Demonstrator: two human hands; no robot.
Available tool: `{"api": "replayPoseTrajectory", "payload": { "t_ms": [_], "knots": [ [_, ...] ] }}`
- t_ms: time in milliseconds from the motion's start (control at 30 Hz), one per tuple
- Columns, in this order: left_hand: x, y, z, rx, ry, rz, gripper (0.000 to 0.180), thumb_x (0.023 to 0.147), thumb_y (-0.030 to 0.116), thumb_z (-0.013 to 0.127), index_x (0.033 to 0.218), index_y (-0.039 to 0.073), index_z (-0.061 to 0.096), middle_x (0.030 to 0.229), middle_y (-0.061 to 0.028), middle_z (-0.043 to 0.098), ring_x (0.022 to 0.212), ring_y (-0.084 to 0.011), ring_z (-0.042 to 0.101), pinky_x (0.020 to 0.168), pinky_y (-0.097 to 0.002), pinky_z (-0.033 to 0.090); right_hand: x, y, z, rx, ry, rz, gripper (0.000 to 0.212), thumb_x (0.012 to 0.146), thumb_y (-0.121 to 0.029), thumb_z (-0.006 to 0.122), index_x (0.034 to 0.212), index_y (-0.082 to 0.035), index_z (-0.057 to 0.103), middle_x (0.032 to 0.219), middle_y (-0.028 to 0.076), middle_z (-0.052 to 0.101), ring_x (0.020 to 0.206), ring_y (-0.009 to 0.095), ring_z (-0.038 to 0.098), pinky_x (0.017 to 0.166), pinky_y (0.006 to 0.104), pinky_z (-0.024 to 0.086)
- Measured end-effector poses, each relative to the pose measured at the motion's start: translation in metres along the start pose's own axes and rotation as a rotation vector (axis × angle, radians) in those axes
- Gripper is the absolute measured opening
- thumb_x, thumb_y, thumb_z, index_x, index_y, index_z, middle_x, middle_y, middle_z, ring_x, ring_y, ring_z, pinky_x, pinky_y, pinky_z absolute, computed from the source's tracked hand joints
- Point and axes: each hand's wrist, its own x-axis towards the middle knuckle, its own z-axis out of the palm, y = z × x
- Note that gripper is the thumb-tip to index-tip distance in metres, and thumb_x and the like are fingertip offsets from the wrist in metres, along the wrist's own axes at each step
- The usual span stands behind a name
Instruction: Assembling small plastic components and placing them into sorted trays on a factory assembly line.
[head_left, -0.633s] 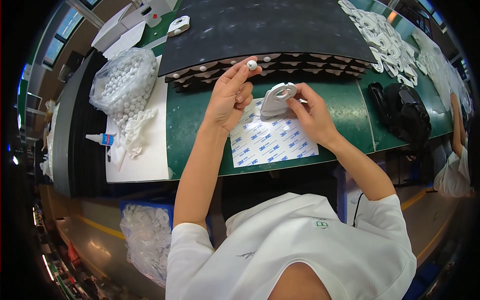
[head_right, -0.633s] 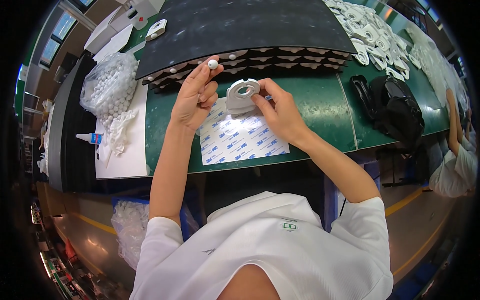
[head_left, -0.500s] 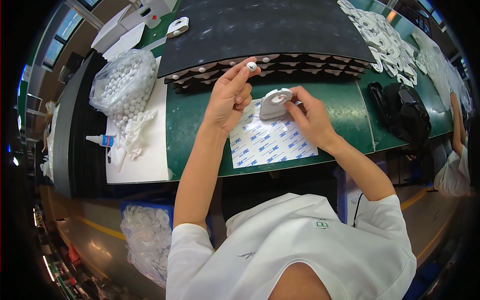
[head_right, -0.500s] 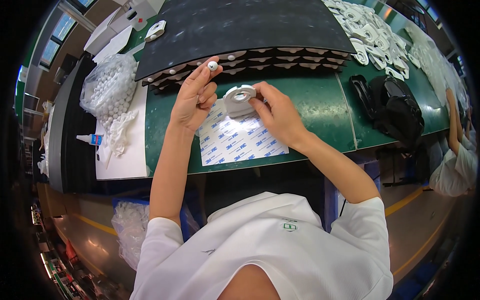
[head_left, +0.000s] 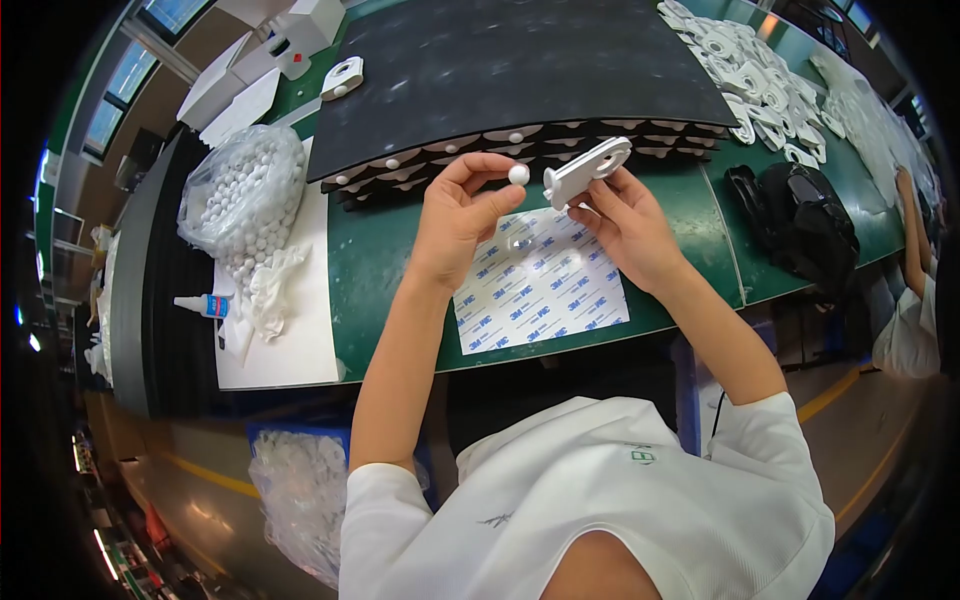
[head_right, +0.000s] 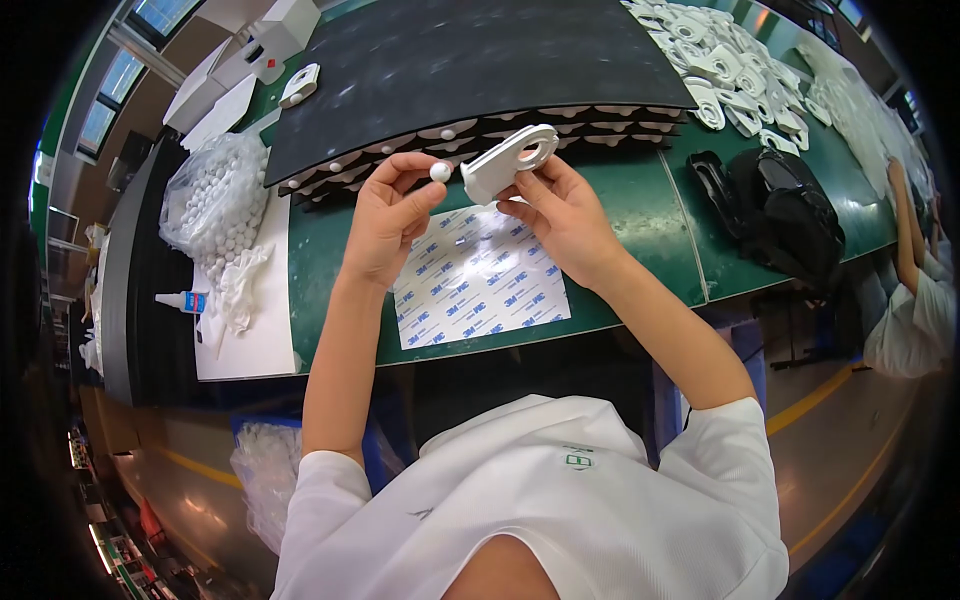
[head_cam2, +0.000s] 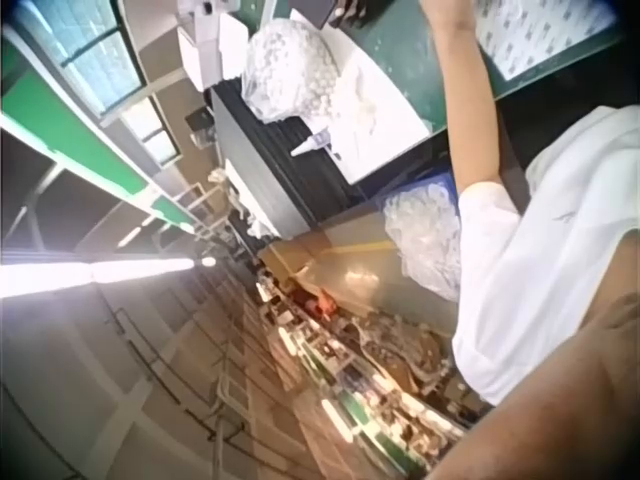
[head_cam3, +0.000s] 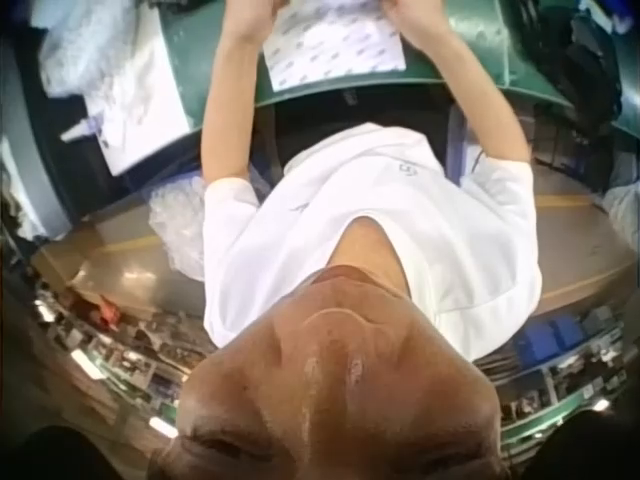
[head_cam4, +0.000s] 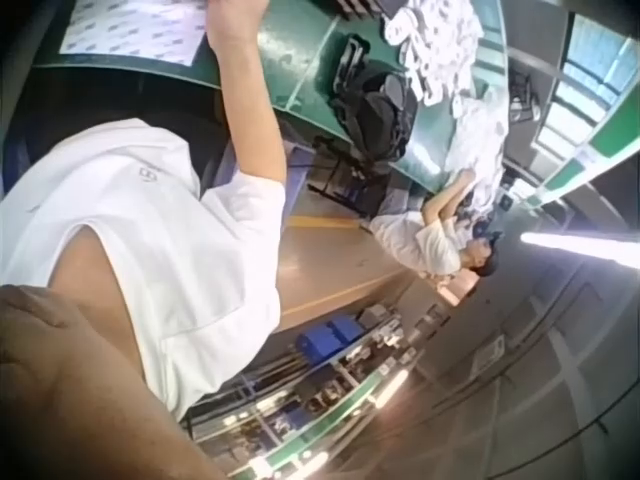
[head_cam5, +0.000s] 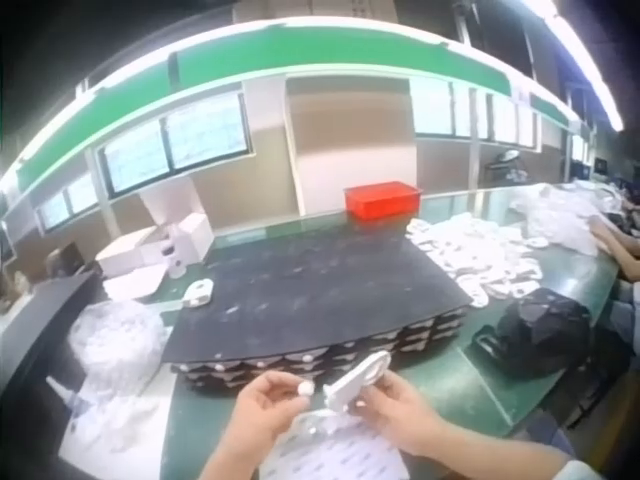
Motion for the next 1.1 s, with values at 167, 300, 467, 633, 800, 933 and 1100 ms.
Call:
{"api": "replayPoseTrajectory", "payload": {
  "t_ms": [167, 300, 467, 633, 800, 933, 1100],
  "knots": [
    [-0.002, -0.002, 0.007, 0.188, -0.01, 0.072, 0.026, 0.066, 0.002, 0.072, 0.092, 0.005, 0.067, 0.079, 0.0012, 0.063, 0.057, 0.0004, 0.042, 0.051, -0.0147, 0.034, 0.001, 0.0, -0.005, 0.086, -0.026, 0.066, 0.025, 0.093, -0.016, 0.045, 0.116, -0.005, 0.043, 0.104, 0.005, 0.053, 0.095, 0.011, 0.051, 0.085, 0.026, 0.043],
    [-0.001, -0.005, 0.007, 0.211, -0.022, 0.085, 0.024, 0.066, 0.002, 0.073, 0.089, 0.005, 0.068, 0.075, 0.0025, 0.062, 0.054, 0.0008, 0.04, 0.049, -0.0144, 0.032, 0.002, 0.0, -0.006, 0.083, -0.031, 0.075, 0.025, 0.093, -0.017, 0.045, 0.115, -0.006, 0.043, 0.103, 0.005, 0.053, 0.093, 0.011, 0.051, 0.085, 0.0257, 0.043],
    [-0.001, -0.006, 0.005, 0.256, -0.032, 0.119, 0.024, 0.064, 0.001, 0.073, 0.087, 0.005, 0.069, 0.069, 0.0038, 0.061, 0.052, 0.0012, 0.039, 0.048, -0.0142, 0.03, 0.001, -0.001, -0.004, 0.057, -0.034, 0.069, 0.024, 0.093, -0.018, 0.045, 0.114, -0.006, 0.044, 0.103, 0.005, 0.053, 0.093, 0.011, 0.051, 0.085, 0.0256, 0.043],
    [0.0, -0.007, 0.004, 0.276, -0.041, 0.141, 0.025, 0.063, -0.001, 0.073, 0.087, 0.006, 0.068, 0.071, 0.0031, 0.061, 0.054, 0.0003, 0.041, 0.05, -0.0149, 0.032, 0.0, -0.002, -0.002, -0.004, -0.016, 0.024, 0.024, 0.093, -0.019, 0.046, 0.114, -0.007, 0.045, 0.103, 0.003, 0.052, 0.094, 0.01, 0.05, 0.084, 0.0253, 0.043],
    [0.0, -0.007, 0.004, 0.344, -0.037, 0.113, 0.025, 0.061, -0.002, 0.075, 0.084, 0.006, 0.068, 0.072, 0.0035, 0.06, 0.057, -0.0003, 0.043, 0.053, -0.0153, 0.034, 0.0, -0.002, -0.003, 0.005, -0.021, 0.029, 0.024, 0.093, -0.018, 0.045, 0.114, -0.007, 0.045, 0.103, 0.004, 0.052, 0.093, 0.01, 0.05, 0.084, 0.0252, 0.043],
    [-0.001, -0.007, 0.005, 0.342, -0.038, 0.133, 0.025, 0.061, -0.002, 0.075, 0.083, 0.006, 0.067, 0.072, 0.0036, 0.06, 0.057, -0.0004, 0.044, 0.053, -0.0155, 0.034, 0.0, -0.002, -0.003, 0.056, 0.017, 0.054, 0.023, 0.092, -0.016, 0.047, 0.112, -0.004, 0.047, 0.101, 0.004, 0.052, 0.088, 0.01, 0.051, 0.082, 0.0258, 0.045],
    [0.001, -0.012, 0.005, 0.33, -0.019, 0.193, 0.02, 0.061, 0.002, 0.075, 0.079, 0.006, 0.067, 0.072, 0.0025, 0.062, 0.052, 0.0005, 0.041, 0.049, -0.0156, 0.032, -0.001, -0.002, -0.001, 0.03, 0.02, 0.056, 0.023, 0.092, -0.017, 0.047, 0.112, -0.004, 0.048, 0.1, 0.004, 0.052, 0.086, 0.01, 0.051, 0.081, 0.0261, 0.045]
  ]
}}
